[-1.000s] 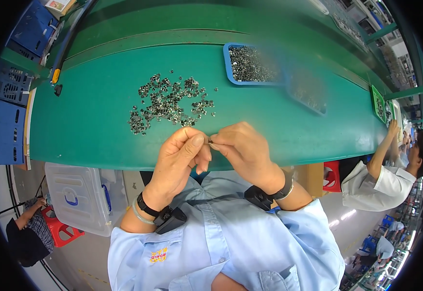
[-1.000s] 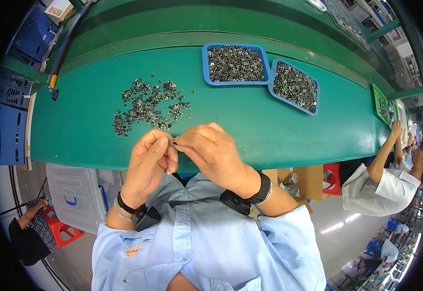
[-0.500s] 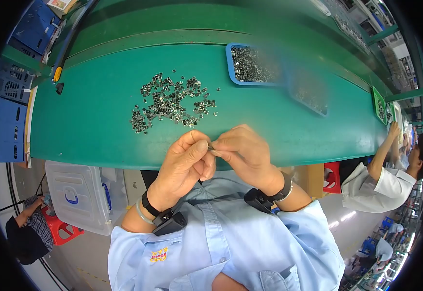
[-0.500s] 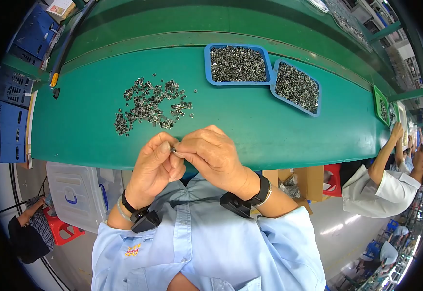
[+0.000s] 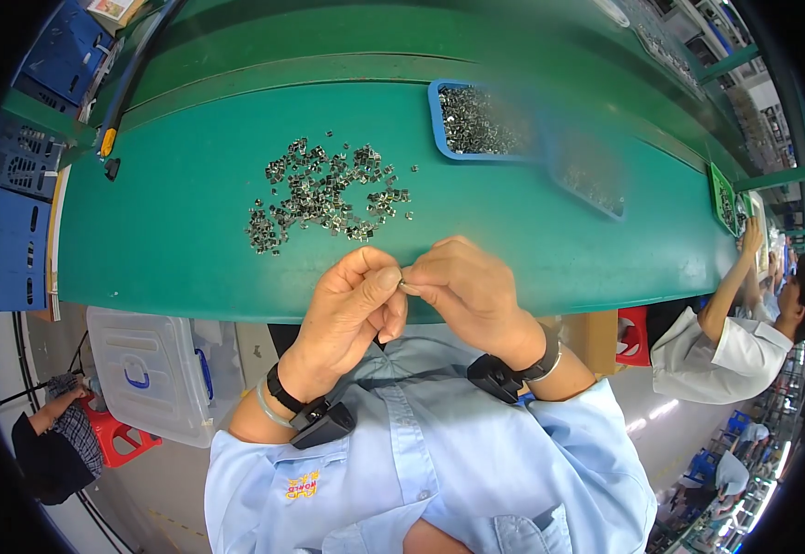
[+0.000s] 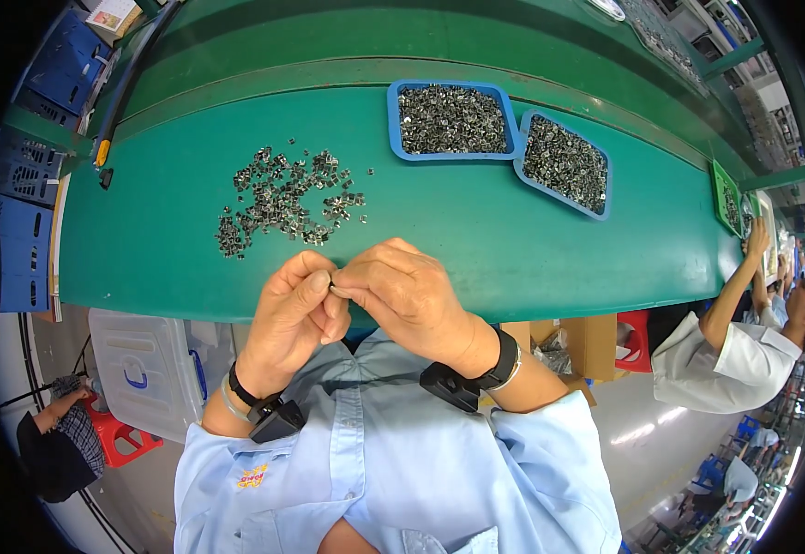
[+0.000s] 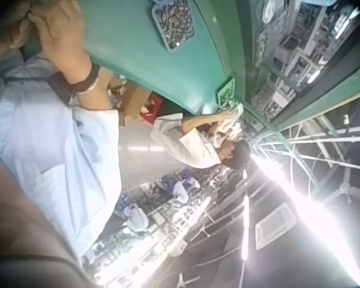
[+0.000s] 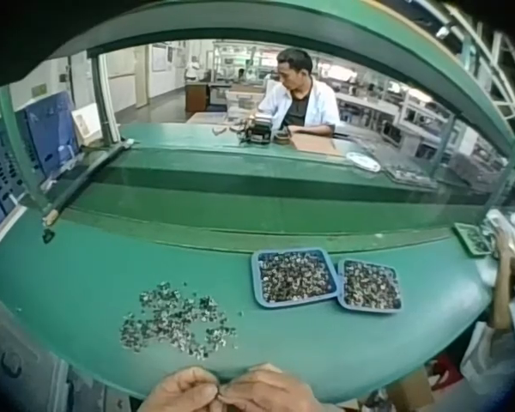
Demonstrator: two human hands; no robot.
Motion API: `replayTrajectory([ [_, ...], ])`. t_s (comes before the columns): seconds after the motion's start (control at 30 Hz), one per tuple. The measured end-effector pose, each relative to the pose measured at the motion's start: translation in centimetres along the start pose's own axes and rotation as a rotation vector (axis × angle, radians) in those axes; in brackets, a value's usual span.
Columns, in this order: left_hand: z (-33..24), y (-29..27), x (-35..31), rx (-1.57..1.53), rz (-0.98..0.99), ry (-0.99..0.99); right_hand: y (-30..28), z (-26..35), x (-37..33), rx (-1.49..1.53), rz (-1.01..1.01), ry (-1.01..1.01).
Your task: The person picks up a small metal component from a pile, joins it with another piece by hand, and places the assembled unit into a blue tray.
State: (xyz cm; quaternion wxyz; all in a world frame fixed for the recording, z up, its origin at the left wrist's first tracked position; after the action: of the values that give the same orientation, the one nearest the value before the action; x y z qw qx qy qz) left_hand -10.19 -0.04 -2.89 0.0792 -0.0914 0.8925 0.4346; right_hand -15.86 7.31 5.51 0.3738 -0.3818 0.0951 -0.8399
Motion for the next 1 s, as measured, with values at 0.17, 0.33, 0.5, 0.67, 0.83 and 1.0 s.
replayTrajectory([
  [0.17, -0.1, -0.5, 0.1, 0.062, -0.031, -0.004, 0.2, -0.2, -0.2, -0.008, 0.002, 0.004],
  [0.33, 0.0, -0.2, 0.1, 0.064, -0.015, -0.027, 0.3, -0.9, -0.6, 0.029, -0.010, 0.021],
  [0.5, 0.4, 0.0, 0.2, -0.020, 0.018, -0.069, 0.4, -1.6, -0.9, 0.106, 0.014, 0.094],
  [0.67, 0.4, 0.0, 0.2, 0.028, 0.009, -0.057, 0.4, -1.8, -1.0, 0.110, 0.014, 0.107],
  [0.83, 0.2, 0.4, 0.2, 0.085, 0.001, -0.050, 0.1, -1.8, -1.0, 0.100, -0.013, 0.134],
  [1.0, -0.3, -0.7, 0.4, 0.108, -0.071, -0.009, -5.4, -3.3, 0.5, -0.132, -0.140, 0.157],
])
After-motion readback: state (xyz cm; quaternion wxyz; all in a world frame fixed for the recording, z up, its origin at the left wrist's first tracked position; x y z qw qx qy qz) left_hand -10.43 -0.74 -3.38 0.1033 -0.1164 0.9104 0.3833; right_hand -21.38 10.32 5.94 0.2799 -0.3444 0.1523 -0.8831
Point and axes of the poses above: each hand's wrist, its own x-axis towards the middle knuckle, its own y-axis out of the palm, z = x × y, the point moved 10 cm from there along x, towards the middle knuckle
